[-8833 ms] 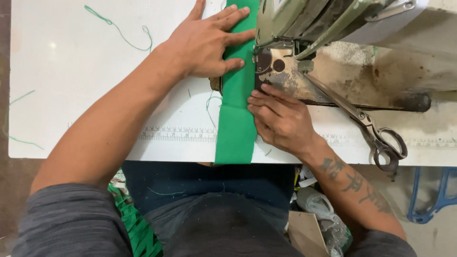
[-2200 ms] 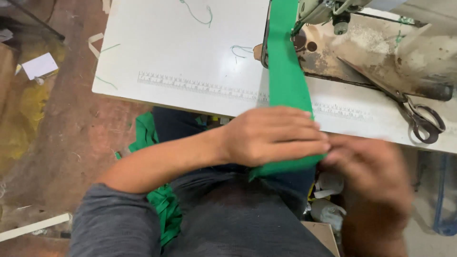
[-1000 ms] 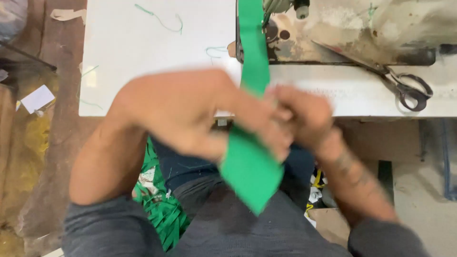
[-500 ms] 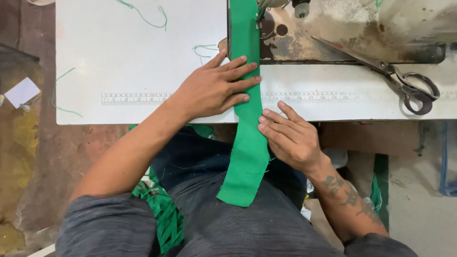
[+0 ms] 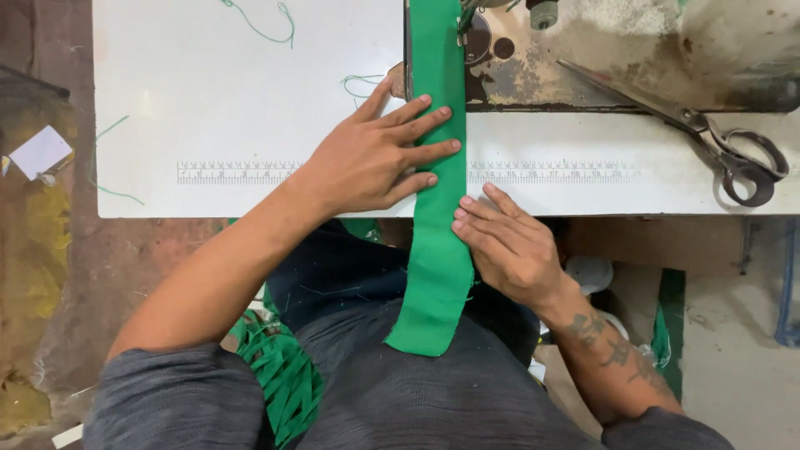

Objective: Folding and sewing green fabric strips using an industrial sewing machine

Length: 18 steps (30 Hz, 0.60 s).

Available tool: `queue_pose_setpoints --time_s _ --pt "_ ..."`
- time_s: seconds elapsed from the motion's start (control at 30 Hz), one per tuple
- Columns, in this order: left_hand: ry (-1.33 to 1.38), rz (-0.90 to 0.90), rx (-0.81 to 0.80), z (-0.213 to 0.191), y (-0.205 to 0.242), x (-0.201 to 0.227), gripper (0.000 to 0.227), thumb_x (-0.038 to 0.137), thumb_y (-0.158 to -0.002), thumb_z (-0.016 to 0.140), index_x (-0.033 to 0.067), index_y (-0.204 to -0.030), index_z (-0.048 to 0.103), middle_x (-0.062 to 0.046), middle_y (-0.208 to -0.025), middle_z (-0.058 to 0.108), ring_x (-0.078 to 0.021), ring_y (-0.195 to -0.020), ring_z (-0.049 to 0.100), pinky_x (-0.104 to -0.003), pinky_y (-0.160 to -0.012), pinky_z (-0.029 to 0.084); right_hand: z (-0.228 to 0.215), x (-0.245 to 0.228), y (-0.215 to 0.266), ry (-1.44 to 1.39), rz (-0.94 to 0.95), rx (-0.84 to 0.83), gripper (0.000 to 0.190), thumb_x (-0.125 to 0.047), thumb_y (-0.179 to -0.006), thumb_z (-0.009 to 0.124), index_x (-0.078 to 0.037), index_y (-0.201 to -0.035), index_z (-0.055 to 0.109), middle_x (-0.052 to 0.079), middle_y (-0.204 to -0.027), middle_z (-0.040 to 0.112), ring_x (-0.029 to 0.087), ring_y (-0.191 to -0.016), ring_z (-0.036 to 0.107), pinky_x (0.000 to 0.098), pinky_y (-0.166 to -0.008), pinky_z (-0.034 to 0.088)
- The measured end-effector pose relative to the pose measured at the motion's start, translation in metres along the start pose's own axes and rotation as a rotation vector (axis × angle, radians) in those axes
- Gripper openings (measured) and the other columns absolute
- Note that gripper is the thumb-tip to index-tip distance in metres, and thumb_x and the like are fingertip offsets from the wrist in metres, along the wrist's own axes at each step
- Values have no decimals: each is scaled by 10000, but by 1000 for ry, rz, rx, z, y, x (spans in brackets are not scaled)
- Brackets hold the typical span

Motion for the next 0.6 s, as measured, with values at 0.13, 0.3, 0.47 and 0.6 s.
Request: queue_pose_setpoints --time_s 0.13,0.3,0.47,0.6 --pt "7 25 -7 -3 -1 1 540 499 -1157 489 217 -1598 623 -193 -1666 550 -436 -1558 473 -687 -1299 174 -3 -5 -3 10 21 7 175 82 -1016 754 90 -1191 750 258 -1188 802 390 -1189 785 613 -1170 570" --pt "73 44 105 -5 3 -5 427 456 -1138 604 195 -1447 742 -149 -1593 640 -419 -1529 523 -658 -1303 232 -3 -3 -10 31 12 -8 150 97 -982 783 99 -1132 769 264 -1148 810 381 -1146 798 609 -1133 601" --pt "100 30 76 -1 -7 -25 499 549 -1113 572 208 -1435 742 -135 -1582 657 -417 -1502 561 -737 -1283 155 -3 18 -17 -16 31 -10 107 67 -1003 744 76 -1105 774 230 -1121 819 356 -1125 809 603 -1129 602" --pt "69 28 68 -2 -19 -45 527 577 -1111 545 223 -1451 736 -138 -1589 655 -412 -1487 577 -751 -1272 163 1 39 -22 -14 30 -31 130 73 -1002 777 78 -1132 773 231 -1120 825 351 -1138 806 604 -1122 615"
Point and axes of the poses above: each hand's wrist, its own y-axis away from the middle knuckle, its own z-axis out of the palm, x = y × z, the point moved 2 cm from there along -y, towards the middle knuckle
